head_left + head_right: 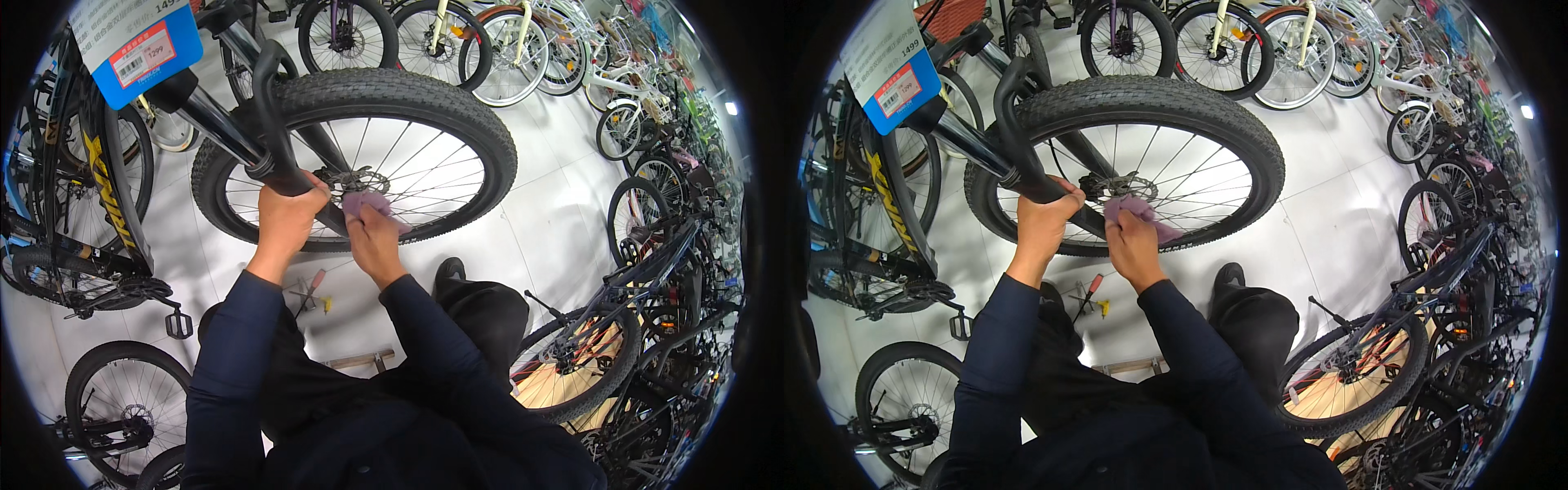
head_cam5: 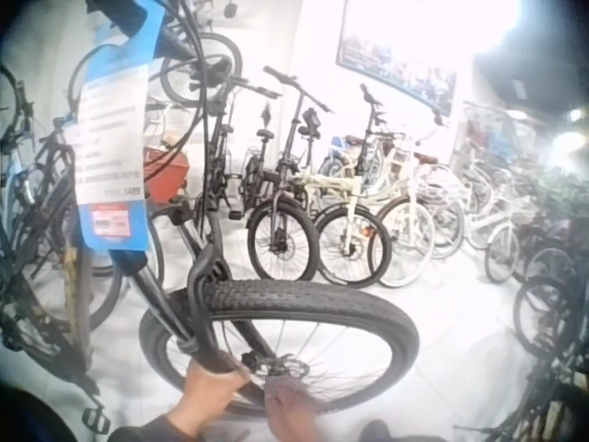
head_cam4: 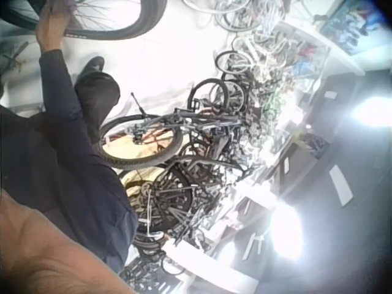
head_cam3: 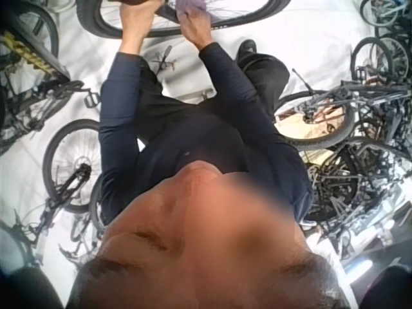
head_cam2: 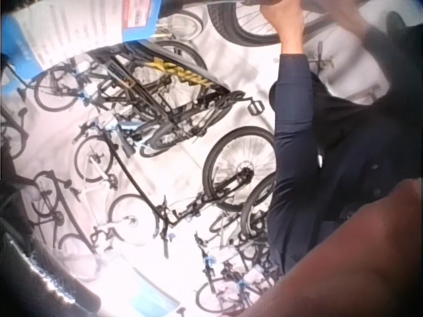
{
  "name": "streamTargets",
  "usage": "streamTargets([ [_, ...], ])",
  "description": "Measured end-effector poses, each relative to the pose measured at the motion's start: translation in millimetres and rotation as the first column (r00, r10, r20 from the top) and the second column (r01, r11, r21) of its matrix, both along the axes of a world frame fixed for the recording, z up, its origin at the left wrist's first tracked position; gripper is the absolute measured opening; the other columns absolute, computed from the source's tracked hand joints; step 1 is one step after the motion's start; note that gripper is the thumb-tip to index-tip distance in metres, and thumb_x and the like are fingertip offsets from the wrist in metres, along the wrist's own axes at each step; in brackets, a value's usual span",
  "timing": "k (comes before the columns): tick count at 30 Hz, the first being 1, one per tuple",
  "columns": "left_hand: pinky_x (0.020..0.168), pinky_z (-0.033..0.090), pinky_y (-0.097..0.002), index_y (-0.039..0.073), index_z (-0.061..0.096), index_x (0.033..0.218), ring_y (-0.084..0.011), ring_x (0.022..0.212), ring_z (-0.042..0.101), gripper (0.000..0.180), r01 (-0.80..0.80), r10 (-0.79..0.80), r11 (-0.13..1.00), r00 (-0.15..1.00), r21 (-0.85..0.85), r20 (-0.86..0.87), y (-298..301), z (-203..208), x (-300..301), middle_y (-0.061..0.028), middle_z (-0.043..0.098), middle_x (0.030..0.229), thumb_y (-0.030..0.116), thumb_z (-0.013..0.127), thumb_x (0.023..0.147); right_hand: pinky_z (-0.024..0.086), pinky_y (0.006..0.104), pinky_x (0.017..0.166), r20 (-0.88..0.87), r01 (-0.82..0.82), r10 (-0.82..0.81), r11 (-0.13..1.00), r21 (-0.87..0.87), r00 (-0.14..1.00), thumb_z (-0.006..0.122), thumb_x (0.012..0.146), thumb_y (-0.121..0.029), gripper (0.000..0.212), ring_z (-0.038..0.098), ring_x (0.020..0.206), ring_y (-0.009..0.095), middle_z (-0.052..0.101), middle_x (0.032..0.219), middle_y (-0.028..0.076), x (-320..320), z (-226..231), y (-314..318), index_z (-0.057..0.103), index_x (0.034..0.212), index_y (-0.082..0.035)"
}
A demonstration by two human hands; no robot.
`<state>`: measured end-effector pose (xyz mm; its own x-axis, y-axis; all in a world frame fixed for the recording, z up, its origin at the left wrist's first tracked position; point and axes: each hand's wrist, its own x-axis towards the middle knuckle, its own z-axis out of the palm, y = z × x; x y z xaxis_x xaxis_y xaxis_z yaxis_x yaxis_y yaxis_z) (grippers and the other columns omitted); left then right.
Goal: The person wipes the rear wheel, chain, frame, handlebars, and front wheel of a bicycle using a purple cloth. They rotate the wheels and move around the bike to reach different parts, continuing to wipe the front fork and tire.
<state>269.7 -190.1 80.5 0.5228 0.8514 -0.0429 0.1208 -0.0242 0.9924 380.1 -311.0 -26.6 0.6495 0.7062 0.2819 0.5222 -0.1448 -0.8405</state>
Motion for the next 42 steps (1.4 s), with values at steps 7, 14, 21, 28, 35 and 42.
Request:
streamTargets([
  [7, 0.077, 0.051, -0.0292, 0.002, 0.065, 0.088, -0.0139, 0.081, 0.064, 0.012, 0.06, -0.04, 0.994, 0.98, -0.096, 0.197, 3, -8, -1, -0.0045, 0.069, 0.085, 0.0, 0.073, 0.078, 0.051, 0.027, 0.071, -0.415, 0.07, 0.023, 0.976, 0.208, 0.91, 0.056, 0.097, -0.011, 0.021, 0.063, 0.079, 0.008, 0.072, 0.087, 0.003, 36, 15, -18, 0.073, 0.101, 0.001],
  [14, 0.073, 0.051, -0.0318, 0.001, 0.059, 0.087, -0.0173, 0.074, 0.062, 0.017, 0.19, -0.042, 0.949, 0.867, -0.252, 0.496, 7, -21, 4, -0.0071, 0.062, 0.079, -0.009, 0.061, 0.073, 0.057, 0.0387, 0.081, -0.05, 0.048, -0.044, 0.994, 0.099, 0.998, 0.062, 0.087, -0.013, 0.023, 0.074, 0.086, 0.032, 0.074, 0.121, 0.019, 54, 10, -41, 0.074, 0.104, -0.002],
  [21, 0.07, 0.049, -0.0314, 0.001, 0.058, 0.085, -0.0184, 0.072, 0.06, 0.018, 0.211, -0.049, 0.947, 0.842, -0.243, 0.538, 7, -14, 3, -0.0083, 0.061, 0.077, -0.011, 0.057, 0.071, 0.057, 0.0466, 0.076, 0.46, 0.241, -0.093, 0.931, -0.275, 0.883, 0.062, 0.082, -0.018, 0.015, 0.072, 0.081, 0.035, 0.07, 0.132, 0.014, 51, 10, -48, 0.065, 0.079, -0.004],
  [28, 0.085, 0.05, -0.0381, 0.004, 0.059, 0.089, -0.022, 0.08, 0.06, 0.023, 0.235, -0.09, 0.95, 0.839, -0.207, 0.537, 15, -18, -4, -0.0075, 0.061, 0.079, -0.008, 0.064, 0.07, 0.055, 0.0498, 0.081, 0.169, 0.452, -0.425, 0.873, -0.183, 0.889, 0.058, 0.087, -0.023, 0.025, 0.07, 0.087, 0.044, 0.072, 0.126, 0.018, 40, -41, -65, 0.07, 0.088, -0.001],
  [35, 0.082, 0.051, -0.038, 0.004, 0.059, 0.09, -0.0228, 0.08, 0.061, 0.027, 0.215, -0.078, 0.943, 0.885, -0.254, 0.459, 3, -18, 3, -0.0077, 0.061, 0.08, -0.01, 0.064, 0.069, 0.057, 0.0443, 0.073, -0.409, 0.146, -0.313, 0.909, -0.39, 0.857, 0.06, 0.093, -0.022, 0.025, 0.071, 0.08, 0.034, 0.074, 0.086, 0.018, 4, -105, -62, 0.072, 0.096, 0.0],
  [42, 0.084, 0.052, -0.0375, 0.003, 0.056, 0.091, -0.022, 0.081, 0.061, 0.026, 0.279, -0.152, 0.936, 0.871, -0.215, 0.468, -7, -13, 6, -0.0077, 0.06, 0.079, -0.011, 0.062, 0.07, 0.058, 0.0377, 0.066, -0.697, -0.088, -0.052, 0.983, -0.163, 0.715, 0.063, 0.091, -0.01, 0.015, 0.07, 0.072, 0.026, 0.069, 0.077, 0.014, 38, -100, -38, 0.071, 0.088, 0.002],
])
